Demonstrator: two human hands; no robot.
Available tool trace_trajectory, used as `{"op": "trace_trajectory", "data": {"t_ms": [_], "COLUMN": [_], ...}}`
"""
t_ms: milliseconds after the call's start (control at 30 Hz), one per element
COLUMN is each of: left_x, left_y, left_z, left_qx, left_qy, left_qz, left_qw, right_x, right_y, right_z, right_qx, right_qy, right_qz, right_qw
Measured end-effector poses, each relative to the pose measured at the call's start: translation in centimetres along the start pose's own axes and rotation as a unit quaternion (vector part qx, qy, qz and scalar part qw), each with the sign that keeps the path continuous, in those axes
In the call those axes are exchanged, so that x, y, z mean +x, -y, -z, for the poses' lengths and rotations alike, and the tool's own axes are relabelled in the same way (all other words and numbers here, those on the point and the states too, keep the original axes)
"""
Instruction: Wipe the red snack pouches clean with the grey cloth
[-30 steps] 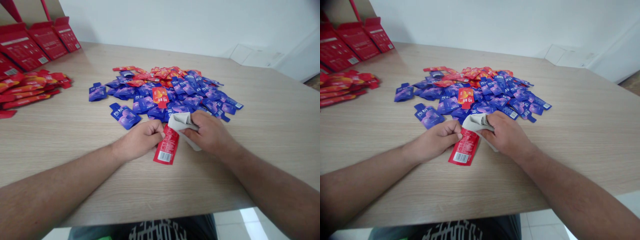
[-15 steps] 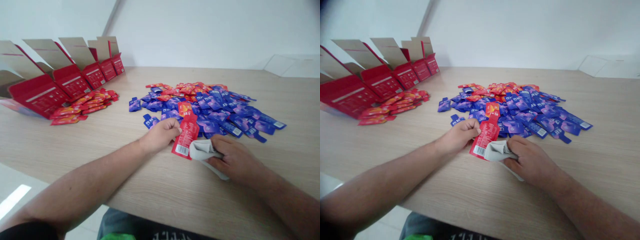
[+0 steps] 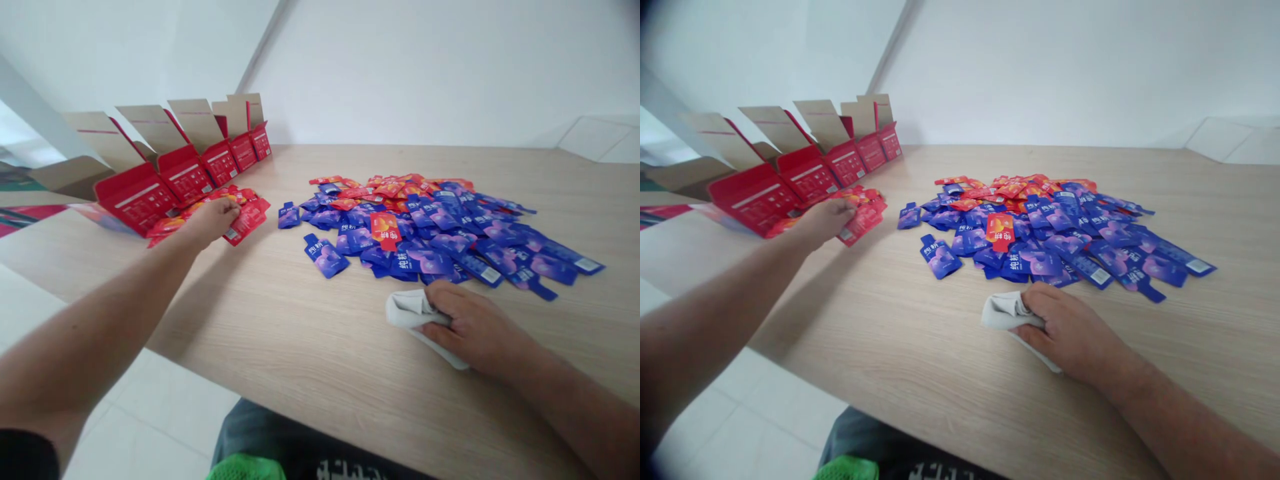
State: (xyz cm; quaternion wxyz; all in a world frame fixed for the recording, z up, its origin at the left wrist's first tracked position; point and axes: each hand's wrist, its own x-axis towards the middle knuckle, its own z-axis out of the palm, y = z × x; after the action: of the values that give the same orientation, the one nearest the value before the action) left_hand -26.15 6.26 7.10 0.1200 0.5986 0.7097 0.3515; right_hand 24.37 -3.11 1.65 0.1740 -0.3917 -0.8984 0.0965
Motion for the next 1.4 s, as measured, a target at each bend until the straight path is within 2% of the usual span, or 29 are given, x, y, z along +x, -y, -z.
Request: {"op": "trace_trajectory", "data": {"t_ms": [67,133,233,400,500,567,667,733,867,1000,1267,1333,1400], "left_x": [0.0,-0.3,-0.9,-2.6,-4.2,-5.1,-5.5,-5.1,-3.4,-2.6,-3.0,-2.8,-2.6], "left_y": [0.6,0.3,-1.2,-6.2,-10.3,-13.0,-16.2,-17.4,-18.2,-18.5,-18.5,-18.3,-18.4], "left_z": [1.7,2.4,1.3,-4.3,-7.9,-9.9,-12.8,-14.7,-17.7,-19.0,-19.3,-19.2,-18.6], "left_qx": [0.047,0.103,0.17,0.144,0.136,0.15,0.205,0.223,0.224,0.253,0.295,0.288,0.26], "left_qy": [-0.032,-0.064,-0.082,0.003,0.075,0.092,0.101,0.107,0.177,0.214,0.149,0.128,0.088], "left_qz": [-0.022,-0.066,-0.129,-0.164,-0.227,-0.309,-0.458,-0.507,-0.543,-0.546,-0.58,-0.581,-0.566], "left_qw": [0.998,0.99,0.974,0.976,0.961,0.935,0.859,0.826,0.789,0.77,0.745,0.75,0.777], "right_x": [0.0,0.0,0.0,0.1,0.2,0.2,0.2,0.2,0.2,0.1,0.0,0.1,0.1], "right_y": [0.0,0.0,0.1,0.4,0.4,0.3,0.0,-0.1,-0.2,-0.3,-0.1,0.0,0.0], "right_z": [0.0,0.1,0.2,0.6,0.8,0.7,0.7,0.7,0.7,0.7,0.8,0.8,0.8], "right_qx": [0.0,0.0,0.0,-0.004,-0.001,0.004,0.014,0.017,0.026,0.034,0.043,0.041,0.041], "right_qy": [-0.002,-0.001,0.005,0.013,0.02,0.019,0.018,0.018,0.011,0.008,0.015,0.017,0.018], "right_qz": [0.006,0.009,0.008,0.015,0.01,0.011,0.016,0.021,0.031,0.034,0.04,0.039,0.038], "right_qw": [1.0,1.0,1.0,1.0,1.0,1.0,1.0,0.999,0.999,0.999,0.998,0.998,0.998]}}
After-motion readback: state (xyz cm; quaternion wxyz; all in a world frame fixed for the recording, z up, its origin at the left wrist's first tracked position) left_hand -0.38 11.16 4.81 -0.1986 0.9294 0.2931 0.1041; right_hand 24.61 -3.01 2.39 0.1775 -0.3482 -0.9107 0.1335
